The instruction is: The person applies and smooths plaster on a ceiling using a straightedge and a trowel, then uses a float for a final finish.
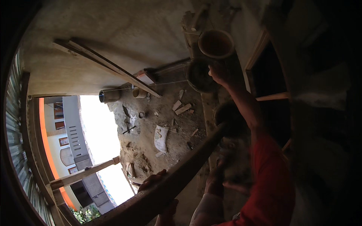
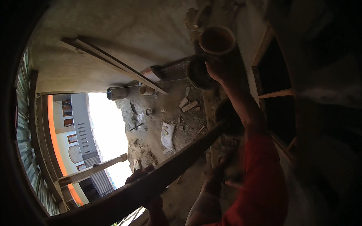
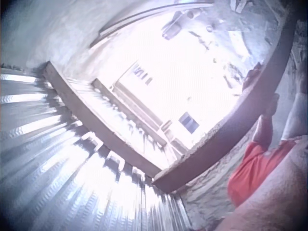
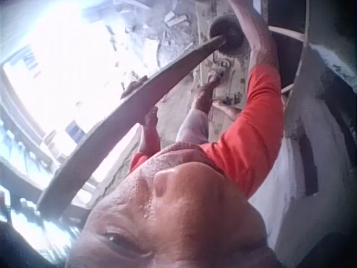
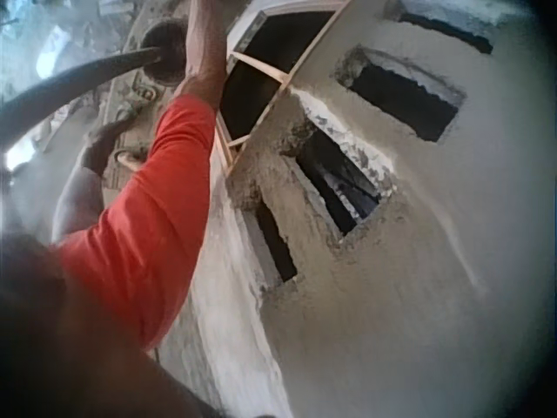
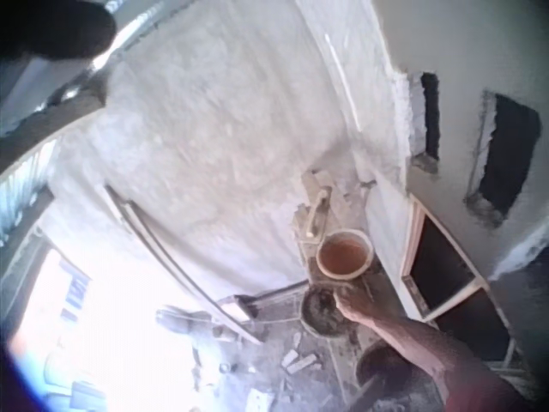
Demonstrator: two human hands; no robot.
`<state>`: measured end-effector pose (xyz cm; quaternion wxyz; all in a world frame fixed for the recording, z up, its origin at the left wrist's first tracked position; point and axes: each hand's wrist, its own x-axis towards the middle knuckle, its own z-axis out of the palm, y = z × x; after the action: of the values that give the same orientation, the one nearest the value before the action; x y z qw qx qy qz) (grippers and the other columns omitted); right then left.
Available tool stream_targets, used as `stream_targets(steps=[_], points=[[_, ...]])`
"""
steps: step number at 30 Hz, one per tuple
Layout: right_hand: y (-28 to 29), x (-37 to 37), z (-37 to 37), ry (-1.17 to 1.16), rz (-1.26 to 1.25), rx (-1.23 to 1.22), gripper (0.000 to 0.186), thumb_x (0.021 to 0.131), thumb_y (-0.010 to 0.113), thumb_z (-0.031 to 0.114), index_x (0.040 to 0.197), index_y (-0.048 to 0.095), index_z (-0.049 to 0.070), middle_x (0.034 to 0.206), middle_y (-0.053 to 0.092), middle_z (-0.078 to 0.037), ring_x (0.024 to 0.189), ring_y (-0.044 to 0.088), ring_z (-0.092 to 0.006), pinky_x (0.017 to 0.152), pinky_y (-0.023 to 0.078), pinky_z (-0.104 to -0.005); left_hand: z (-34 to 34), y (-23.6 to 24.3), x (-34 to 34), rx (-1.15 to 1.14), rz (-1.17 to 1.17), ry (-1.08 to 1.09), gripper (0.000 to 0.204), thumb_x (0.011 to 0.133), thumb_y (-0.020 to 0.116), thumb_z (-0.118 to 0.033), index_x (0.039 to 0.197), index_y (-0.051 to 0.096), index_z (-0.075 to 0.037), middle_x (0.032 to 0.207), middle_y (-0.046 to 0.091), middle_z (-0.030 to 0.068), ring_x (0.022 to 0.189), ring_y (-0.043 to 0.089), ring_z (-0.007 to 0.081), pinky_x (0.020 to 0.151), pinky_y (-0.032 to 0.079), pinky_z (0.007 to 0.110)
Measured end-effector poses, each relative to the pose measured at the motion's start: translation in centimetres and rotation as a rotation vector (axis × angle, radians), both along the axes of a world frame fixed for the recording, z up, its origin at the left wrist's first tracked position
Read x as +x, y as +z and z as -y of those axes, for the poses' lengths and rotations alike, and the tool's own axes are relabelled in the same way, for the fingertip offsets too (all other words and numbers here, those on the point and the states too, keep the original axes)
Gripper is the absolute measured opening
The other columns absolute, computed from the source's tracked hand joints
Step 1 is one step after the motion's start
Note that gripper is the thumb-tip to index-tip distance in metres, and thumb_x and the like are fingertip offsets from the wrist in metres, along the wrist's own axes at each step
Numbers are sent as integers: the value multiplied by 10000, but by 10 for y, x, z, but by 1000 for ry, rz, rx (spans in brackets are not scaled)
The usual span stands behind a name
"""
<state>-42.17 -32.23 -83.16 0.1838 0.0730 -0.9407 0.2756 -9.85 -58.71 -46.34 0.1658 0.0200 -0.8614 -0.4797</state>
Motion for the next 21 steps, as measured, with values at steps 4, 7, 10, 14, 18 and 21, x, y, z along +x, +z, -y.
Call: stream_targets(steps=[4,7,10,14,18,21], points=[[136,37,-2,131,267,33,302,871,629,240,1006,544,-17,831,617,-161,758,638,-334,714,525,-431,11,19,16,-39,28,18,461,866,704,-316,1154,572,19,1049,642,130,1012,615,231,857,496,354],[190,98,-104,-245,464,-95,410,928,567,373,952,580,-36,660,607,-152,705,672,-324,658,531,-449,-2,22,6,16,63,-121,450,867,704,-303,1155,574,17,1050,643,130,1011,616,231,857,496,355],[220,180,-143,-301,833,-881,471,931,547,466,1047,548,10,592,528,-41,459,526,-134,443,437,-307,-7,40,5,-15,80,-181,439,868,704,-290,1157,577,14,1051,645,129,1010,617,232,858,495,355],[274,307,-123,-328,1030,-1674,408,903,651,409,1054,527,51,673,583,-37,513,547,-99,386,382,-220,-10,54,11,-42,115,-259,424,870,704,-274,1159,580,11,1051,647,128,1009,618,232,858,495,356],[324,395,-96,-40,1207,-1817,403,866,673,383,1054,528,57,680,598,-69,520,576,-149,436,455,-272,-22,56,11,-84,150,-398,410,872,704,-257,1161,583,8,1052,649,127,1008,619,232,859,495,357],[355,415,-78,-29,1090,-1781,365,848,651,325,1042,517,47,662,576,-77,494,551,-155,439,452,-281,-29,71,10,-129,151,-477,400,873,704,-244,1162,586,6,1052,651,126,1007,620,232,860,495,358]])
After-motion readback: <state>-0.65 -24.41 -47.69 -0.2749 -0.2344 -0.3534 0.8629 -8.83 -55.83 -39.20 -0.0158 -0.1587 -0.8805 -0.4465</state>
